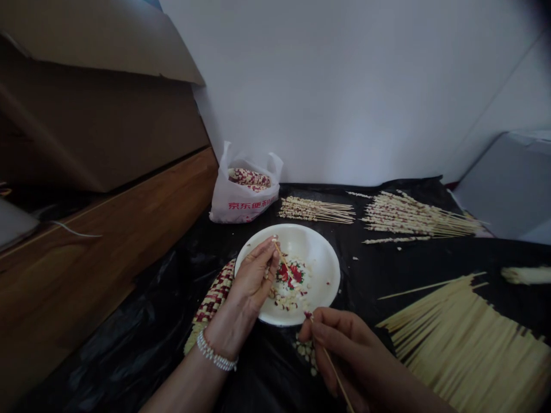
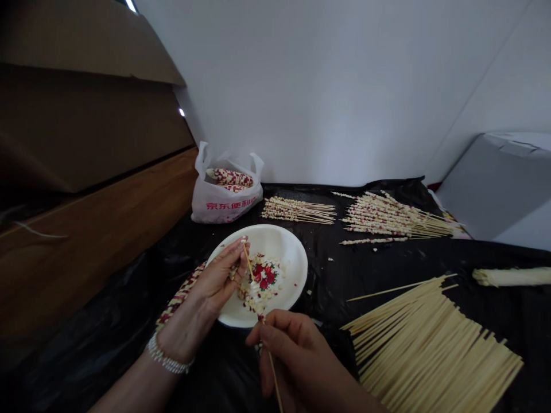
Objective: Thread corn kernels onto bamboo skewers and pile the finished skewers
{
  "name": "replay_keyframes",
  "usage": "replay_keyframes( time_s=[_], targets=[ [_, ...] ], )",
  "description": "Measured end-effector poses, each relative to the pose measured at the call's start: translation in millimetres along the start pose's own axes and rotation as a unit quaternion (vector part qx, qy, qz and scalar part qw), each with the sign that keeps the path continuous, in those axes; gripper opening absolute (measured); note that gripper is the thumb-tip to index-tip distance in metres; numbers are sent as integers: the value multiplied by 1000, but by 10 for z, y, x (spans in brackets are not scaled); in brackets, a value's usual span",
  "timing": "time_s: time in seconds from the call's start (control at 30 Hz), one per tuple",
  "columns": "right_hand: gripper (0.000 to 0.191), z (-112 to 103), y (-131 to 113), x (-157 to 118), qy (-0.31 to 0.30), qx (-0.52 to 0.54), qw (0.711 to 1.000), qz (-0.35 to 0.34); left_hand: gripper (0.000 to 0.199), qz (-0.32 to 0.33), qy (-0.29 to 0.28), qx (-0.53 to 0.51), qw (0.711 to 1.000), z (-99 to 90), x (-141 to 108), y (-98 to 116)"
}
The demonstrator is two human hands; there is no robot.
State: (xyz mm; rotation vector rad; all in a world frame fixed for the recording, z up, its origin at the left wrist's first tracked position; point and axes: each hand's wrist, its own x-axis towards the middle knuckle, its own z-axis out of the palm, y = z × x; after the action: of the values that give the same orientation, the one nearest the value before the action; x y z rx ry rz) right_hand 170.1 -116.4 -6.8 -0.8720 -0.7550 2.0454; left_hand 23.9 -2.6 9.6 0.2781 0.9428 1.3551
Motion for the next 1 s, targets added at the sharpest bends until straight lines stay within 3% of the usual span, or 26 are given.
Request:
replay_keyframes(
  time_s=[0.3,0.43,0.57,0.7,1.0],
  targets=[
    [38,30,49,45,18,-95,995,-10,19,-3,3,7,1000,20,-43,-33],
    [37,3,-17,32,28,-145,988,-48,14,-57,-45,-18,997,2,-42,30],
    [29,-79,-44,42,23,-114,990,-78,17,-147,-115,-95,978,-61,10,103],
    [27,-104,-29,39,-4,-64,995,-74,19,-173,-155,-167,958,-103,36,118],
    [26,-168,4,81,-40,54,995,-72,14,-154,-132,-164,965,-82,15,134]
  ],
)
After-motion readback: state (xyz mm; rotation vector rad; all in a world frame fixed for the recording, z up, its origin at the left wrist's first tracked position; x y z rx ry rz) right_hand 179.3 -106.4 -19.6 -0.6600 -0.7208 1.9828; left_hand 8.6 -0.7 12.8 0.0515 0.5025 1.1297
